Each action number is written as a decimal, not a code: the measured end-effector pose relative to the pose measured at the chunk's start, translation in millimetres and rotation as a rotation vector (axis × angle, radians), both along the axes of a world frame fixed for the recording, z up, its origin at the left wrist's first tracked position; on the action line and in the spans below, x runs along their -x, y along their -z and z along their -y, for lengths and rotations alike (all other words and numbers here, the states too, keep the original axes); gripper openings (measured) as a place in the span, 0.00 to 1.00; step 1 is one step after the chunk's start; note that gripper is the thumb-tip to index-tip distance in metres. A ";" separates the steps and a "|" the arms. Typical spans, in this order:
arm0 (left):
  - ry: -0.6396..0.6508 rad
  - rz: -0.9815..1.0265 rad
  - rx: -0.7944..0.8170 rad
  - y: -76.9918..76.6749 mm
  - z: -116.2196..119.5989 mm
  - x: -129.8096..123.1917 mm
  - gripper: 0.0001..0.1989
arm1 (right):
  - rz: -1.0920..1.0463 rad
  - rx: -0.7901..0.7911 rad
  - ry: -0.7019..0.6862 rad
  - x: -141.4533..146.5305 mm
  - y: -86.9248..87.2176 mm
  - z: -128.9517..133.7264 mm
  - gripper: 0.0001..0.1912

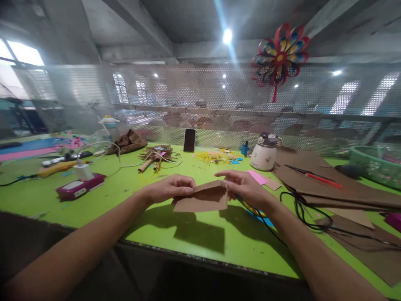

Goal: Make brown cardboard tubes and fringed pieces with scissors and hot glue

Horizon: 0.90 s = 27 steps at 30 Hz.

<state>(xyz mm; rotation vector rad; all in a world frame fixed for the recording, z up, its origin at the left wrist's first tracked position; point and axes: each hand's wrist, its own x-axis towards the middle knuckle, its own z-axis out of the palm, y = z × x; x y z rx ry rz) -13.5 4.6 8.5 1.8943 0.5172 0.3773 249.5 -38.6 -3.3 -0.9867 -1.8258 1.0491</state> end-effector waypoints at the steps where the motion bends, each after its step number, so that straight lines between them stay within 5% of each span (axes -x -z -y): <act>1: 0.020 0.003 0.049 0.4 1.6 -0.9 0.16 | 0.002 -0.003 -0.083 4.6 -1.6 4.1 0.23; 5: 0.149 -0.028 0.222 6.7 7.8 -6.6 0.19 | 0.050 -0.083 -0.318 25.8 -9.6 24.8 0.24; 13: 0.379 -0.001 0.364 21.2 10.1 -18.9 0.20 | -0.116 -0.057 -0.320 33.6 -4.7 30.7 0.09; 18: 0.085 0.115 0.265 22.1 -3.5 -15.1 0.16 | -0.111 0.114 -0.285 28.4 -0.2 21.1 0.11; 22: -0.195 0.208 0.226 13.5 -9.2 -12.2 0.17 | 0.120 0.127 -0.251 23.2 1.0 13.4 0.12; 27: -0.200 0.004 -0.147 9.6 -2.6 -16.7 0.17 | 0.420 0.007 -0.205 24.1 7.0 2.2 0.13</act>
